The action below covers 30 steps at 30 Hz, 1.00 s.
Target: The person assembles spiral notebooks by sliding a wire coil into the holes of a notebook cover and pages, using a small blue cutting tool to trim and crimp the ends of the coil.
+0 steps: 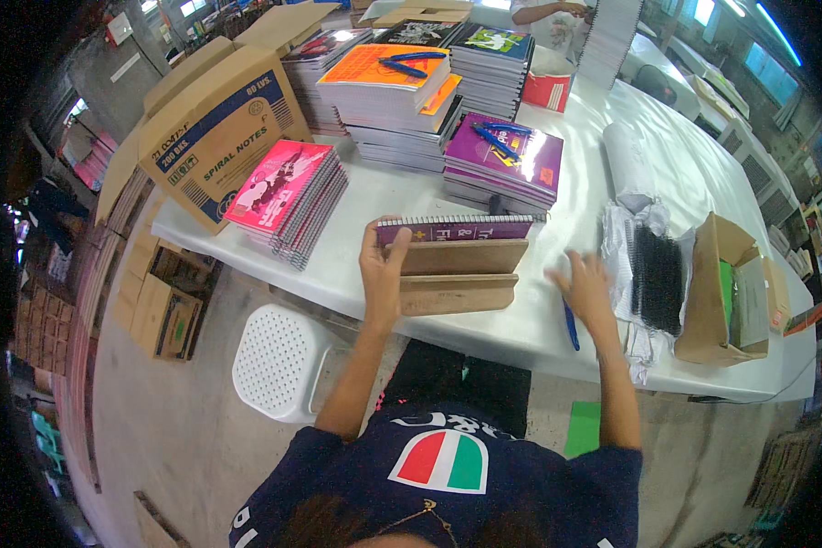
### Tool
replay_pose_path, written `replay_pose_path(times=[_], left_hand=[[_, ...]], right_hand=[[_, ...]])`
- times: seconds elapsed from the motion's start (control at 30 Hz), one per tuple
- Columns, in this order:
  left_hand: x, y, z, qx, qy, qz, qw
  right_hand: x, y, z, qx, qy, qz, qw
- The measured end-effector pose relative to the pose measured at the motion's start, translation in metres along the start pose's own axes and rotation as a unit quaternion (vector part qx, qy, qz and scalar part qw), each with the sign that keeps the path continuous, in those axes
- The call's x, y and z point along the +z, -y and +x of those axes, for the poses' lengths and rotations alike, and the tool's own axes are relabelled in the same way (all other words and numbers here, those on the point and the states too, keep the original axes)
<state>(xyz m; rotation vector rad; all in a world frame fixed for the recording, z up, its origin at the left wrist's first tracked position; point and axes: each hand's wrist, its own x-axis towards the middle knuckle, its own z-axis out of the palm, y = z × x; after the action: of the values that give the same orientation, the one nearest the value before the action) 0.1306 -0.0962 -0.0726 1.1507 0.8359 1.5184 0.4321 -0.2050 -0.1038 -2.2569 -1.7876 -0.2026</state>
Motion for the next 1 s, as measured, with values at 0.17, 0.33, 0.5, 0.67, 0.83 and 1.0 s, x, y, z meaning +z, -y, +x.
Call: replay_pose_path(times=[0.17, 0.33, 0.5, 0.67, 0.83, 1.0], left_hand=[[-0.012, -0.007, 0.015, -0.015, 0.070, 0.064, 0.995], [-0.020, -0.010, 0.018, 0.027, 0.101, 0.031, 0.994], [-0.017, -0.018, 0.018, -0.014, 0.117, 0.001, 0.993], [-0.022, -0.020, 0.019, -0.042, 0.158, -0.024, 0.986], [-0.027, -0.013, 0.018, -0.020, 0.163, -0.017, 0.986], [-0.027, -0.016, 0.015, -0.019, 0.146, -0.017, 0.989]], right_hand=[[0.003, -0.011, -0.069, 0.053, -0.035, 0.088, 0.994], [-0.030, 0.060, -0.052, 0.070, -0.172, 0.270, 0.945], [-0.064, 0.159, -0.020, -0.065, -0.193, 0.335, 0.920], [-0.058, 0.216, 0.002, -0.139, -0.207, 0.337, 0.908], [-0.045, 0.235, 0.011, -0.150, -0.197, 0.326, 0.912], [-0.040, 0.244, 0.010, -0.132, -0.203, 0.340, 0.909]])
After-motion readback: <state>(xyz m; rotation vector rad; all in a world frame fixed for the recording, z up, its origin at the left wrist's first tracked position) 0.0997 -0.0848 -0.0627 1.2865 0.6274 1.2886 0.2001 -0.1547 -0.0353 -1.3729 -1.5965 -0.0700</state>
